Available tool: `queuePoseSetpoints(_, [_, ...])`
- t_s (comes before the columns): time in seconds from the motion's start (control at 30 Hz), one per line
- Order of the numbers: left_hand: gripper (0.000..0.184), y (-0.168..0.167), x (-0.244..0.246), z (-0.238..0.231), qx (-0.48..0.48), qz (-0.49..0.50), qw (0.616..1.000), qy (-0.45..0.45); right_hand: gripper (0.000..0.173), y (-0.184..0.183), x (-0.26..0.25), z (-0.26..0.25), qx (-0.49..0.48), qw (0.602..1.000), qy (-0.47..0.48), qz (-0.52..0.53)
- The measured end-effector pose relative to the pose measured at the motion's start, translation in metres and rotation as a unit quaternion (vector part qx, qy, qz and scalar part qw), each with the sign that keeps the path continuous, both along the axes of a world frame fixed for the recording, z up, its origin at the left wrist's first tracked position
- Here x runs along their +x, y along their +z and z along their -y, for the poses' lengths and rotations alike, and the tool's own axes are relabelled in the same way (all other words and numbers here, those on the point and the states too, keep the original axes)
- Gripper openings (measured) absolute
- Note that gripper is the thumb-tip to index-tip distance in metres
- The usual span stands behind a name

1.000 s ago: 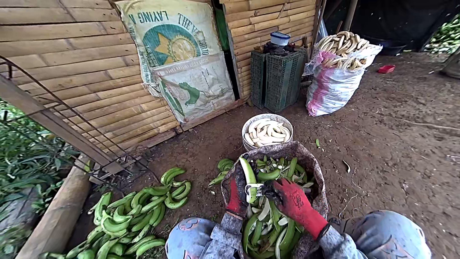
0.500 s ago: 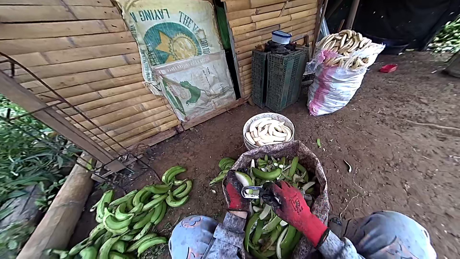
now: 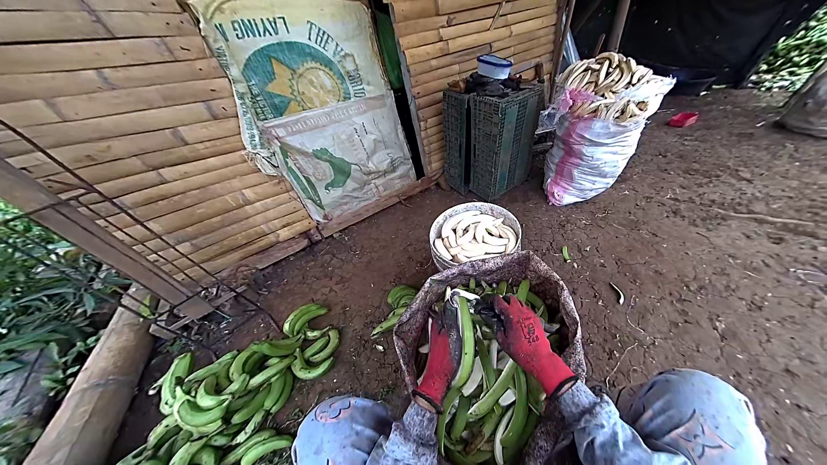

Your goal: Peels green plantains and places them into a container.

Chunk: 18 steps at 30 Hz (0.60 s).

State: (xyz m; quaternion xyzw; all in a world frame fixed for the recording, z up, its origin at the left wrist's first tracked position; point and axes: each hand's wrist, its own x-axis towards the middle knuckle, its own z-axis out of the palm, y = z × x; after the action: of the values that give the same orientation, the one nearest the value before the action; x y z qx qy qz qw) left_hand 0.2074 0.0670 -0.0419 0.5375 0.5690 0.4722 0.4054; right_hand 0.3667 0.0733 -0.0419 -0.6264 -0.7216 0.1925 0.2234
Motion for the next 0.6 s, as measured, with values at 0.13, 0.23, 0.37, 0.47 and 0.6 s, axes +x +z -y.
queuePoseSetpoints(0.13, [0.041, 0.002, 0.008, 0.012, 0.085, -0.172, 0.978, -0.077, 0.041, 0.002, 0.022, -0.021, -0.083, 0.993, -0.083, -0.021])
queuePoseSetpoints(0.23, [0.031, 0.001, 0.004, -0.004, -0.001, 0.091, 0.995, -0.039, 0.041, -0.005, 0.026, -0.013, 0.018, 0.997, -0.043, -0.063])
queuePoseSetpoints(0.37, [0.054, -0.016, -0.028, -0.031, -0.085, 0.468, 0.877, -0.067, 0.037, -0.034, 0.018, 0.009, 0.22, 0.955, 0.172, -0.101])
queuePoseSetpoints(0.47, [0.058, -0.017, -0.031, -0.033, -0.097, 0.547, 0.826, -0.096, 0.036, -0.038, 0.011, 0.014, 0.259, 0.941, 0.21, -0.052])
queuePoseSetpoints(0.6, [0.037, -0.009, -0.013, -0.013, 0.014, 0.267, 0.963, -0.034, 0.041, -0.023, 0.002, 0.005, 0.14, 0.985, 0.092, -0.052])
